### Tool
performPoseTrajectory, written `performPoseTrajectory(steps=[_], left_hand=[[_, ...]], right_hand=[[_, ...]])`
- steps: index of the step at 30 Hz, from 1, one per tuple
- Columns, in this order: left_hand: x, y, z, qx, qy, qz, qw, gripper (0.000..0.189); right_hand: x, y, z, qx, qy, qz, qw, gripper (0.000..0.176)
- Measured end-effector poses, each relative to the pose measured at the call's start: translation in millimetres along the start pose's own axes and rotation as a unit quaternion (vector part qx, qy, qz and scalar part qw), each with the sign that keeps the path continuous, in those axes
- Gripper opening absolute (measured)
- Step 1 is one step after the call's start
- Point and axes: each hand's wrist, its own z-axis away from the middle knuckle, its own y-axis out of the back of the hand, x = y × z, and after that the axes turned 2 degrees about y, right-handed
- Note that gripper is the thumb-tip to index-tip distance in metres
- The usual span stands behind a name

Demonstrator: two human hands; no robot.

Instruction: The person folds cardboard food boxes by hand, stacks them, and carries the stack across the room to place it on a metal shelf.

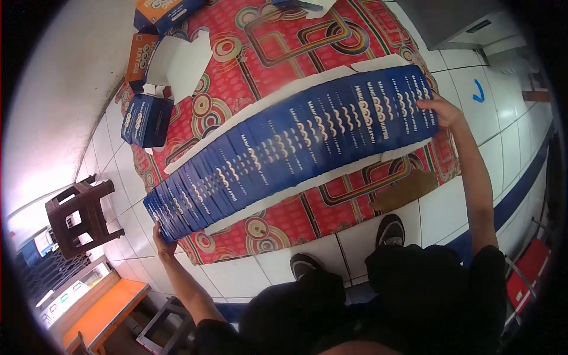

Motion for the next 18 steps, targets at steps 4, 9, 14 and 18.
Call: performPoseTrajectory(steps=[4,9,14,18], left_hand=[[-15,-17,-4,-0.031,0.002,-0.008,0.999,0.069],[-38,-52,-14,-0.048,-0.014,-0.001,0.999,0.078],[-38,-105,4,-0.069,-0.021,-0.033,0.997,0.080],[-26,-109,29,-0.106,0.039,-0.079,0.991,0.083]], right_hand=[[6,23,34,0.028,0.008,-0.023,0.999,0.046],[25,68,95,0.071,0.020,-0.066,0.995,0.046],[38,91,191,0.112,0.011,-0.096,0.989,0.052],[67,95,290,0.129,-0.003,-0.130,0.983,0.059]])
